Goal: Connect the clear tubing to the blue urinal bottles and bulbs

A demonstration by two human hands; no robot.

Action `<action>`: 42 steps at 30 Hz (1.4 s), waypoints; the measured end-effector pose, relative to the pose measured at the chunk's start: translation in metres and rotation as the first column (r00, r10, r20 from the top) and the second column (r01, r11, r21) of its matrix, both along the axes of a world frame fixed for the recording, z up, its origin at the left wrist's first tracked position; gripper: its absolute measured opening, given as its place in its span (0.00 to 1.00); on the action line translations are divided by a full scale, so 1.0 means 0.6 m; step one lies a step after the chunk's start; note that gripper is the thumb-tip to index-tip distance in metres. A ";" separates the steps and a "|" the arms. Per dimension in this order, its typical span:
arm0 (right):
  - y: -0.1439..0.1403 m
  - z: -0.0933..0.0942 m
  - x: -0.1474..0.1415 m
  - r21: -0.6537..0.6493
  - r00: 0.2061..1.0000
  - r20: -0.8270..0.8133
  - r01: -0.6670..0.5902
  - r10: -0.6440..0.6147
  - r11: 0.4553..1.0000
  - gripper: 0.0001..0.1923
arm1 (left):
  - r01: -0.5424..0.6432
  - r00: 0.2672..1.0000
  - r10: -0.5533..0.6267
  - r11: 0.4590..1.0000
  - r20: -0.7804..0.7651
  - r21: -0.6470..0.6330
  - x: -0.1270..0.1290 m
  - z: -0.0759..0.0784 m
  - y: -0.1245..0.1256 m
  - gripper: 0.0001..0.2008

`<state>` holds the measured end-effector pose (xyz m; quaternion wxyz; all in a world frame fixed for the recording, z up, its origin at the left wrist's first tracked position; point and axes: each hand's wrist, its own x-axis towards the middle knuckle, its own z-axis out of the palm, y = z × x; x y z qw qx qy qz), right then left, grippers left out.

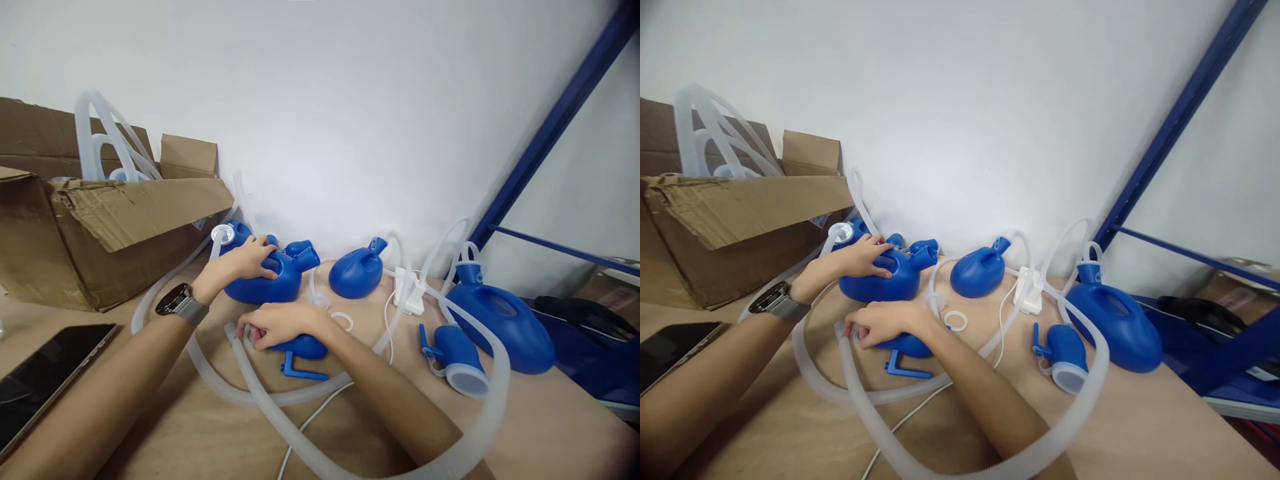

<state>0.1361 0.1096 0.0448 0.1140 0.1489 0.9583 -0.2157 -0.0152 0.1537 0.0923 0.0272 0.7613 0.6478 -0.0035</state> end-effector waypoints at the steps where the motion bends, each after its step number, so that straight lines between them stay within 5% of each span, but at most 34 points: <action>1: 0.001 -0.001 0.000 0.033 1.000 -0.010 0.011 -0.010 0.999 0.21 | 0.001 1.000 -0.001 1.000 -0.001 0.004 0.000 0.000 0.000 0.44; 5: -0.001 -0.003 0.000 0.153 1.000 -0.004 0.015 -0.015 0.988 0.13 | 0.010 1.000 -0.010 1.000 0.002 0.011 0.000 -0.001 0.000 0.43; 16: -0.010 0.009 -0.003 0.089 0.986 0.164 -0.012 -0.002 0.996 0.03 | 0.007 1.000 -0.007 1.000 0.012 -0.011 -0.001 -0.001 0.001 0.46; 21: -0.012 0.011 0.000 0.109 0.987 0.158 -0.002 -0.015 0.994 0.04 | -0.006 1.000 0.006 1.000 0.022 -0.010 0.000 -0.001 0.001 0.47; 27: -0.013 0.010 0.006 0.130 0.992 0.123 0.013 -0.029 0.991 0.20 | -0.008 0.999 0.009 1.000 0.038 -0.014 -0.001 -0.002 0.001 0.45; 34: 0.013 0.004 0.011 0.063 0.997 -0.077 0.005 0.000 0.998 0.15 | -0.005 0.999 0.006 1.000 0.034 -0.004 -0.001 -0.001 -0.001 0.44; 38: 0.029 0.039 0.041 -0.036 0.969 -0.243 -0.042 0.032 0.998 0.12 | -0.002 1.000 0.002 1.000 0.031 0.003 -0.004 -0.006 0.006 0.42; 42: 0.054 0.082 0.101 -0.067 0.824 -0.536 0.178 -0.186 0.982 0.16 | 0.001 0.999 -0.002 1.000 0.042 0.020 -0.008 -0.008 0.007 0.41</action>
